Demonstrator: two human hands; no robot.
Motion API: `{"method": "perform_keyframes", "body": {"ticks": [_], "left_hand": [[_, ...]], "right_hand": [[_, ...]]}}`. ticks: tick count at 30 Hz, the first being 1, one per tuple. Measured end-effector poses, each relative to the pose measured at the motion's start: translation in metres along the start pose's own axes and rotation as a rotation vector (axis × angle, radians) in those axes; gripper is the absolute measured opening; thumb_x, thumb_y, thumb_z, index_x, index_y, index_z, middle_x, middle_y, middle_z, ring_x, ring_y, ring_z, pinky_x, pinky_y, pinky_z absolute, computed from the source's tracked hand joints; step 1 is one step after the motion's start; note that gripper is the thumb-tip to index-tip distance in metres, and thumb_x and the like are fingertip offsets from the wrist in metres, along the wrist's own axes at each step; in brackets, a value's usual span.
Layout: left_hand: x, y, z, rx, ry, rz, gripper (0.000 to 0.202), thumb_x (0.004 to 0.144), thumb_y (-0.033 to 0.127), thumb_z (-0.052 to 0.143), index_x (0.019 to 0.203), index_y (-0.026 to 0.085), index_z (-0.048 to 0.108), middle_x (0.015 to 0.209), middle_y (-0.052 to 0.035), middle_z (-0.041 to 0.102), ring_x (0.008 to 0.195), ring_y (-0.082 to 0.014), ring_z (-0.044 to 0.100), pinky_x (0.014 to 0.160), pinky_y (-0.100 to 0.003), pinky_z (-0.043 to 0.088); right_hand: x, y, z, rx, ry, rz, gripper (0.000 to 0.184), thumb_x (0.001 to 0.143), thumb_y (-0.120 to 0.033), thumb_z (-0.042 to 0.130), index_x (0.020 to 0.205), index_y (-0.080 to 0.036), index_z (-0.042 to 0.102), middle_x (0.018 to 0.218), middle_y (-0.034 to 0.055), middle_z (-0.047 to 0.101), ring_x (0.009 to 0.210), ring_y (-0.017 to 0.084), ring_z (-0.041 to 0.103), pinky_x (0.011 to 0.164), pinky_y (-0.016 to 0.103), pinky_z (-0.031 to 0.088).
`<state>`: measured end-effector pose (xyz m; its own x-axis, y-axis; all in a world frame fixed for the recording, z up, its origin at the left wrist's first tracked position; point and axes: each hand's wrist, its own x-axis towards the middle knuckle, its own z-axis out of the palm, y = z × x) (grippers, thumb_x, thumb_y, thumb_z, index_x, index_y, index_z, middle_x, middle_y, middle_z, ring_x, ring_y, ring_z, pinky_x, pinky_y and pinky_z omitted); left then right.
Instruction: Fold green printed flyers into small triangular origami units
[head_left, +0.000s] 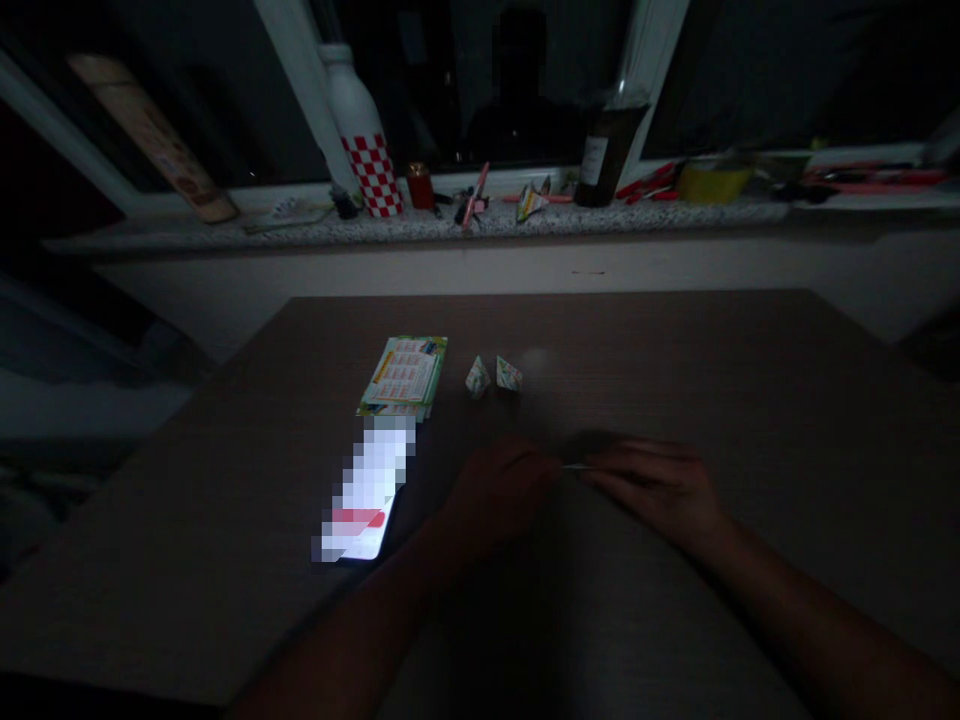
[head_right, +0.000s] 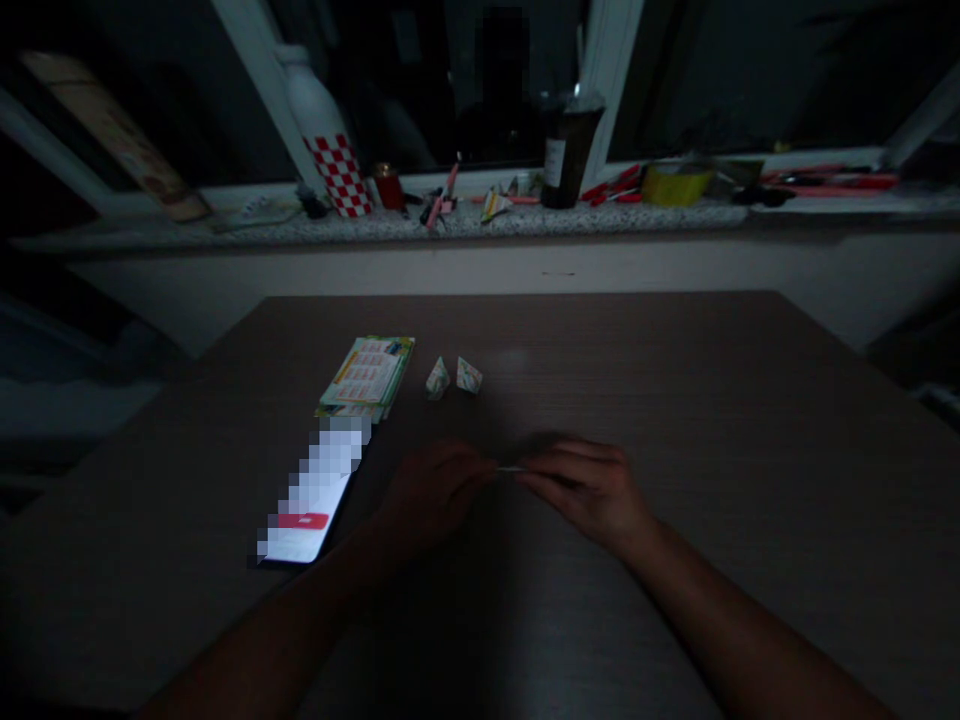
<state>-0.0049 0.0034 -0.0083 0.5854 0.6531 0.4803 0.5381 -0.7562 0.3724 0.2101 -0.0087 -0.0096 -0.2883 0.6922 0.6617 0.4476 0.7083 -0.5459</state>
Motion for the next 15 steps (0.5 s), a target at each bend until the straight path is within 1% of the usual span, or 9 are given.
{"method": "perform_keyframes", "body": {"ticks": [4, 6, 8, 10, 12, 15], "left_hand": [[0.004, -0.002, -0.001, -0.005, -0.046, -0.100, 0.023, 0.092, 0.030, 0.049, 0.090, 0.017, 0.068, 0.080, -0.0035, 0.068, 0.076, -0.0152, 0.061, 0.072, -0.027, 0.047], [0.004, -0.001, -0.003, -0.019, -0.077, -0.171, 0.026, 0.091, 0.035, 0.050, 0.087, 0.017, 0.069, 0.078, -0.0030, 0.068, 0.074, -0.0152, 0.061, 0.072, -0.028, 0.046], [0.004, 0.000, -0.005, -0.049, -0.084, -0.202, 0.028, 0.091, 0.036, 0.050, 0.085, 0.016, 0.069, 0.076, -0.0029, 0.067, 0.071, -0.0148, 0.060, 0.071, -0.027, 0.045], [0.003, 0.001, -0.005, -0.071, -0.071, -0.190, 0.028, 0.090, 0.036, 0.051, 0.084, 0.016, 0.069, 0.074, -0.0032, 0.067, 0.069, -0.0145, 0.059, 0.069, -0.027, 0.044], [0.002, 0.002, -0.005, -0.077, -0.053, -0.169, 0.027, 0.090, 0.036, 0.051, 0.083, 0.016, 0.069, 0.073, -0.0033, 0.067, 0.067, -0.0144, 0.059, 0.067, -0.026, 0.043], [0.002, 0.002, -0.005, -0.062, -0.057, -0.156, 0.027, 0.090, 0.035, 0.051, 0.084, 0.016, 0.069, 0.073, -0.0034, 0.067, 0.068, -0.0152, 0.060, 0.067, -0.026, 0.043]], "right_hand": [[-0.003, 0.003, -0.001, -0.041, 0.025, 0.045, 0.008, 0.080, -0.022, 0.068, 0.086, -0.023, 0.073, 0.074, 0.0018, 0.074, 0.062, 0.017, 0.070, 0.055, 0.025, 0.057], [-0.003, 0.001, -0.002, -0.063, 0.017, 0.027, 0.008, 0.080, -0.021, 0.068, 0.085, -0.023, 0.073, 0.073, 0.0018, 0.074, 0.062, 0.017, 0.070, 0.055, 0.025, 0.057], [-0.001, -0.003, -0.004, -0.090, 0.005, -0.021, 0.008, 0.080, -0.019, 0.067, 0.084, -0.022, 0.074, 0.071, 0.0021, 0.074, 0.061, 0.017, 0.070, 0.055, 0.025, 0.056], [0.000, -0.006, -0.006, -0.114, 0.005, -0.054, 0.008, 0.080, -0.018, 0.067, 0.083, -0.022, 0.074, 0.070, 0.0024, 0.074, 0.061, 0.017, 0.069, 0.055, 0.025, 0.056], [0.000, -0.007, -0.006, -0.111, 0.020, -0.055, 0.008, 0.079, -0.017, 0.068, 0.083, -0.021, 0.074, 0.071, 0.0022, 0.074, 0.061, 0.016, 0.070, 0.056, 0.025, 0.056], [-0.002, -0.004, -0.003, -0.071, 0.051, 0.026, 0.006, 0.078, -0.018, 0.070, 0.081, -0.022, 0.073, 0.072, 0.0005, 0.075, 0.059, 0.015, 0.070, 0.055, 0.023, 0.057]]}}
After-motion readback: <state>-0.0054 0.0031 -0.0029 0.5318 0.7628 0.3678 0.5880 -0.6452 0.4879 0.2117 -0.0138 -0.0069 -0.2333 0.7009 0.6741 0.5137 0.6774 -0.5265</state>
